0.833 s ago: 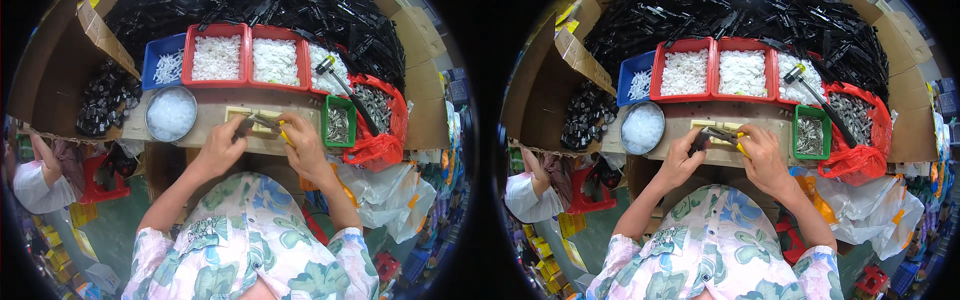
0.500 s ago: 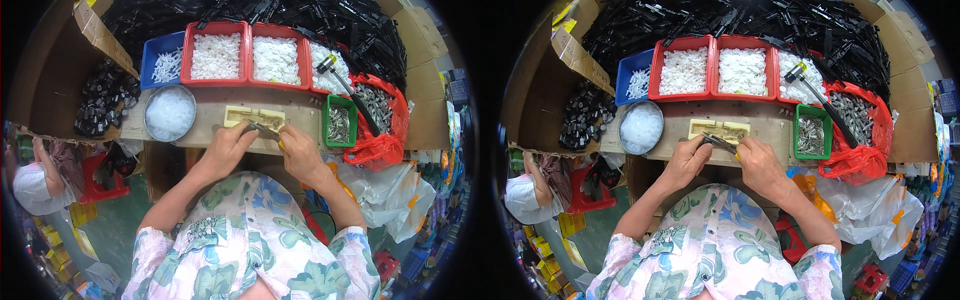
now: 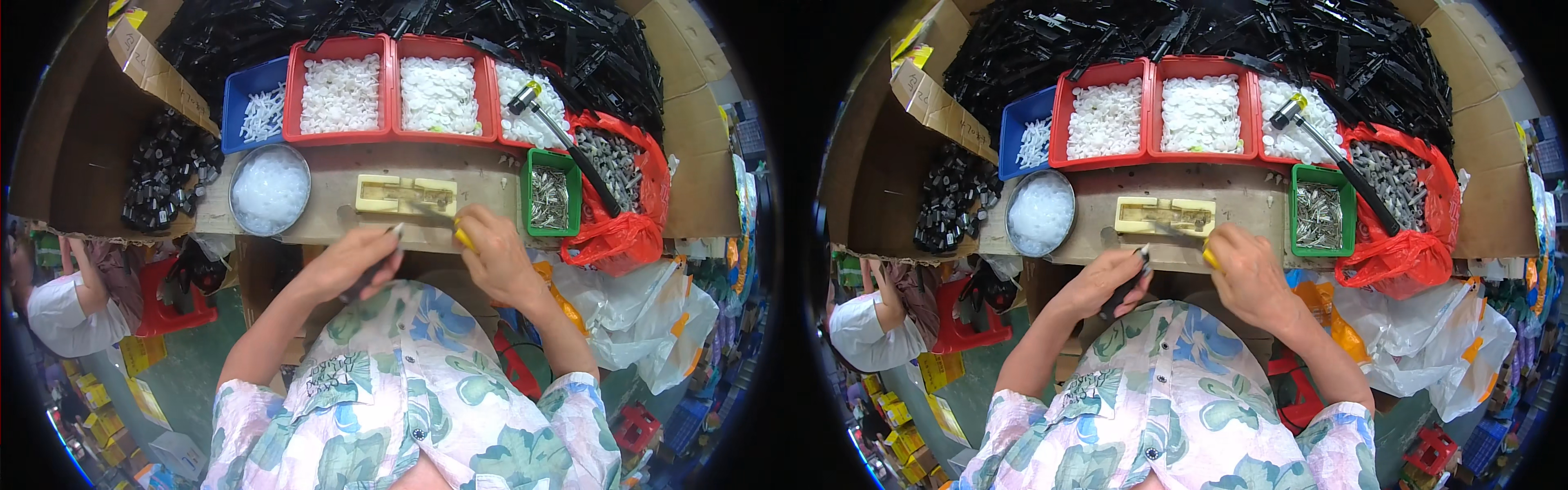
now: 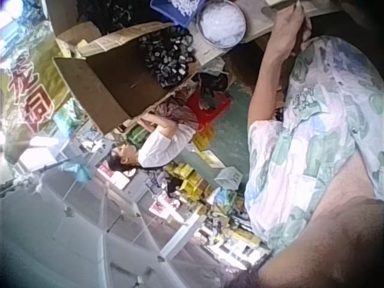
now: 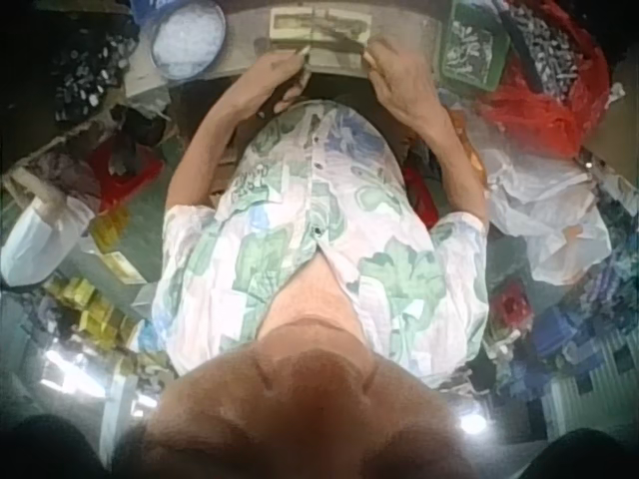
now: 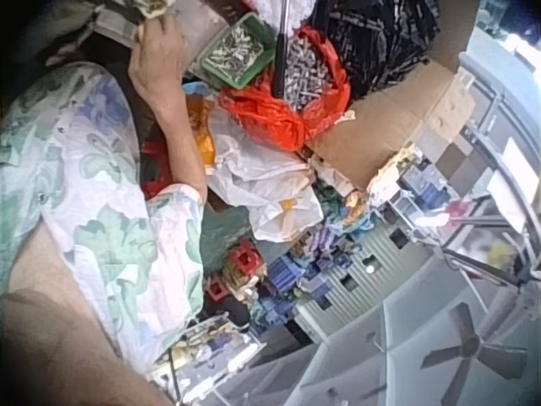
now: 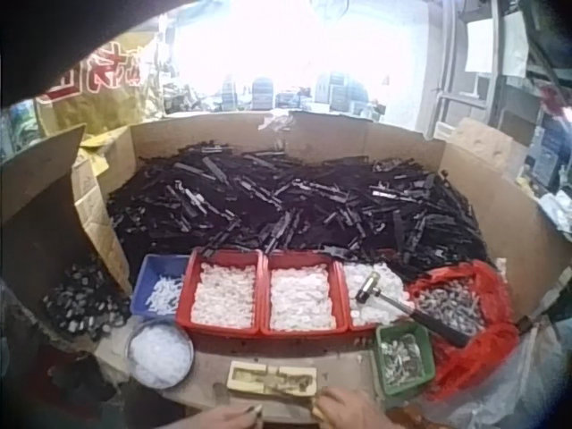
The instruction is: The person assembles small lock mechanisms at a workbench. They pick up white plastic pieces and metal pins, place them into a wooden jig, and use pliers and a hammer to secure the components. The assembled units are then placed into a blue bin.
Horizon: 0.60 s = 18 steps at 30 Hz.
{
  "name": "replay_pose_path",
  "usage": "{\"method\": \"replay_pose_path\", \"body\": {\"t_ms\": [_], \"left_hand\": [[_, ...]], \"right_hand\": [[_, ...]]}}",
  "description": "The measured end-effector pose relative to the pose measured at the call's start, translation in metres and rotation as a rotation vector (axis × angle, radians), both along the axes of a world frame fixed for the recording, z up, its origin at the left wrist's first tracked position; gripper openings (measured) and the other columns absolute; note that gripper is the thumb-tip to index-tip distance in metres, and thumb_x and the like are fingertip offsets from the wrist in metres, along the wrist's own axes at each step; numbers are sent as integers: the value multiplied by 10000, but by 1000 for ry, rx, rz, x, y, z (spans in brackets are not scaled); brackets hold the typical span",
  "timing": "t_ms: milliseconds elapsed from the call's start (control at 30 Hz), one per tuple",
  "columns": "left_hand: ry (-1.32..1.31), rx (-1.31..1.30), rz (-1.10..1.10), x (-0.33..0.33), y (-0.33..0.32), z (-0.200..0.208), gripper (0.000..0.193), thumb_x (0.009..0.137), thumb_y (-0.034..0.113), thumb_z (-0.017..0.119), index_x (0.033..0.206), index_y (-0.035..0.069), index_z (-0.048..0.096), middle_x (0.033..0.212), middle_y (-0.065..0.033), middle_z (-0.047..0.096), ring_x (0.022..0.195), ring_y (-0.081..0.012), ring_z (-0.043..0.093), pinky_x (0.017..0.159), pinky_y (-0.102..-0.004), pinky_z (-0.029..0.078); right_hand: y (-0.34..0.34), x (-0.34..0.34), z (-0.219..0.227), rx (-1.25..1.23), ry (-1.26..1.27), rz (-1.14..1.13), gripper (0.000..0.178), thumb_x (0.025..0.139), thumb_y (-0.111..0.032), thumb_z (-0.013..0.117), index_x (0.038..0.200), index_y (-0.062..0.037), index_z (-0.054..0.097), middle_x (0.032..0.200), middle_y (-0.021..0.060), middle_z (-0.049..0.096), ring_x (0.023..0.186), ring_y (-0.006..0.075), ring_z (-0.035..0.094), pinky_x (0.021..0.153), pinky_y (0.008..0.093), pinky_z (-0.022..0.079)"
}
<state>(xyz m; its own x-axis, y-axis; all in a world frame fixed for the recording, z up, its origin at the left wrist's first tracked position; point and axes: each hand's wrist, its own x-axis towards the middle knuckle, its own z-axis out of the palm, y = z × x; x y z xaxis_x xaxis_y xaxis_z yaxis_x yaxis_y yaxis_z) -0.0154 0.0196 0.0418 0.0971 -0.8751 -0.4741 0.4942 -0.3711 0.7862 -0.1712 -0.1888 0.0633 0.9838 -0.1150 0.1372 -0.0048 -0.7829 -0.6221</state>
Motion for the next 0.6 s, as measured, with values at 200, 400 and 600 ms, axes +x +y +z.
{"method": "replay_pose_path", "body": {"t_ms": [200,400,600], "left_hand": [[-1034,369,-375,25,115,-39,429,988,367,614,959,-58,660,778,-153,687,665,-175,670,607,-324,519],[-1035,421,43,52,156,-7,295,916,221,715,982,-66,707,858,-183,731,769,-194,707,693,-330,535],[-1726,409,390,105,153,6,163,889,105,673,943,-49,676,873,-211,661,806,-376,643,710,-446,512]], "right_hand": [[-27,10,-27,-306,57,-241,174,786,-26,574,956,13,563,1018,188,548,970,400,561,794,497,454],[-23,16,-46,-495,139,-284,281,829,-110,640,1084,-6,584,1134,167,552,1071,356,544,841,498,447],[-19,20,-27,-468,149,-224,360,837,-178,734,1129,-16,597,1256,171,541,1156,359,528,909,481,443]]}}
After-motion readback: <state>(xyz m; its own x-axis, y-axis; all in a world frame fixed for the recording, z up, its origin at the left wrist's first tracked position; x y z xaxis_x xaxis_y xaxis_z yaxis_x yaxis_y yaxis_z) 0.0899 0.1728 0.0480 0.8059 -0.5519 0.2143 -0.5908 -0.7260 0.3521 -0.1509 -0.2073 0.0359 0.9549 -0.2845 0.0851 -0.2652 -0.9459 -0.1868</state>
